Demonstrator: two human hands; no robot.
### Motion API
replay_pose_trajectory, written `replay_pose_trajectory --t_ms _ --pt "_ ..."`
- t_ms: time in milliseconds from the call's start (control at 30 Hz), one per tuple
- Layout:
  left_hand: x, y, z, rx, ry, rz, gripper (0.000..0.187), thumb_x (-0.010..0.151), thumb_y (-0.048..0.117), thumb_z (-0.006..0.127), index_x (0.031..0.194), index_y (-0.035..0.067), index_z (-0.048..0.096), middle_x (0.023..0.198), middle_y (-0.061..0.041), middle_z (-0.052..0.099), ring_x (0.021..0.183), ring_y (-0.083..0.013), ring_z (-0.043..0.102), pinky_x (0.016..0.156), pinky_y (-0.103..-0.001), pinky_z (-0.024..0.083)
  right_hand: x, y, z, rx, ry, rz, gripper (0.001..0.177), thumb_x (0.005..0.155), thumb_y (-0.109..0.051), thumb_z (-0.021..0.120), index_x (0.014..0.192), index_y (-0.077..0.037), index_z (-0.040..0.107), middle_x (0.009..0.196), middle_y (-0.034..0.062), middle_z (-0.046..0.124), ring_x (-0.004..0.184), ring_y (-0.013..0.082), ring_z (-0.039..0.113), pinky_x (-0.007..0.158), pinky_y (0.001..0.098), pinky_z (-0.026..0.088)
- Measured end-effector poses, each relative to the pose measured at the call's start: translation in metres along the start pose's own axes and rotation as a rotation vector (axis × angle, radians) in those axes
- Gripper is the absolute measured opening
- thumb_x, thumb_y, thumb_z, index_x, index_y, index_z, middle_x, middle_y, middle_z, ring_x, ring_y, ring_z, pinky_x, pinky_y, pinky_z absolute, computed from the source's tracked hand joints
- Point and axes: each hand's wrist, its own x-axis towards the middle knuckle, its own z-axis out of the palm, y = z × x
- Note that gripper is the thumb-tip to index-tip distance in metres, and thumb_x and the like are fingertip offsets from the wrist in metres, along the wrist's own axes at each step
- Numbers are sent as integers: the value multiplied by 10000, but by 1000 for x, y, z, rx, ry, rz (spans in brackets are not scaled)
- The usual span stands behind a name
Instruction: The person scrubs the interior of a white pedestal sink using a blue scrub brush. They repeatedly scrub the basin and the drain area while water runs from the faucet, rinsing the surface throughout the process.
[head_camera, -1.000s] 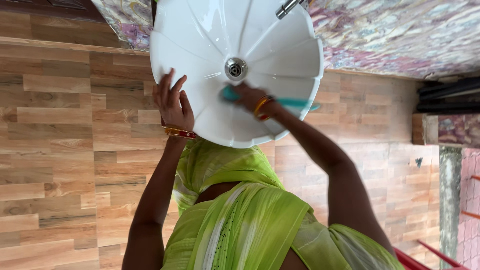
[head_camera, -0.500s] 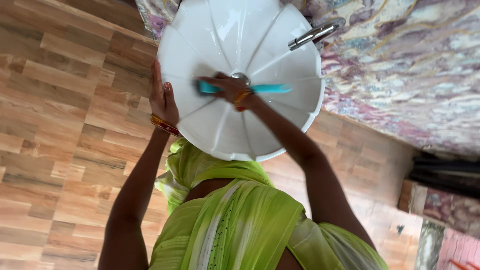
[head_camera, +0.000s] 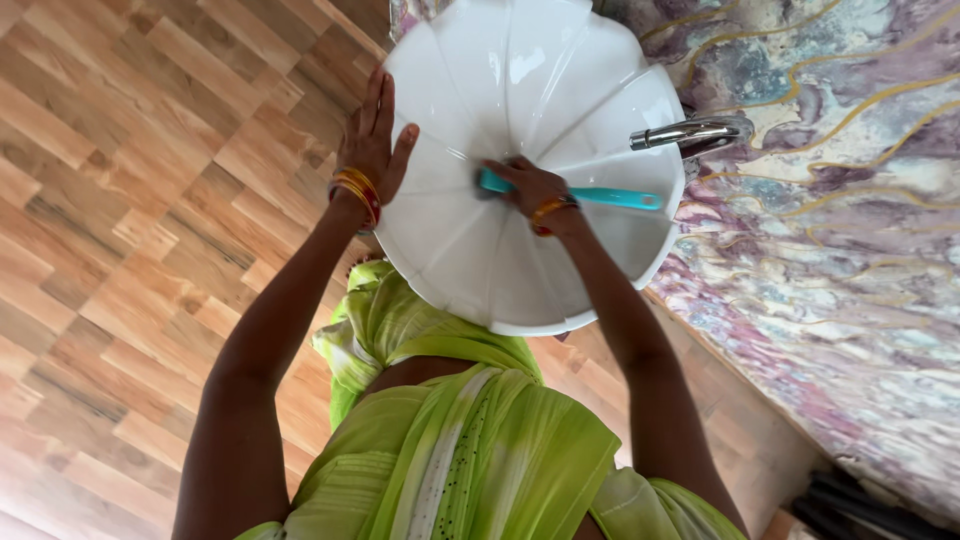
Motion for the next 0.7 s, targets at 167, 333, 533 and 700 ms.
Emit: replay_pose_trajectory --t_ms 167,333,533,700 --pt "-5 0 9 -51 -29 -142 765 1078 543 208 1672 88 53 1757 -54 -5 1558 -372 236 1230 -511 292 69 -80 19 500 159 -627 654 979 -198 792 1528 -227 438 1289 119 611 1112 307 645 973 411 546" --pt "-48 5 28 47 105 -103 775 1124 570 235 1674 40 108 1748 -134 70 1600 -415 106 1277 -542 204 34 -28 8 60 14 -324 636 930 -237 716 1510 -328 473 1334 78 601 1032 325 671 838 428 559" --pt "-59 14 31 -65 192 -130 695 1117 471 302 1653 47 175 1737 -145 151 1605 -373 111 1299 -513 178 -5 33 6 -64 18 -47 724 910 -246 670 1552 -329 348 1460 52 557 1110 310 674 846 438 566" --pt "-106 30 60 -112 470 -49 609 1148 271 366 1660 3 172 1739 -220 165 1621 -396 143 1339 -505 196 -8 -50 9 42 -160 -180 758 997 -302 651 1608 -356 205 1446 90 593 1154 330 673 885 463 563"
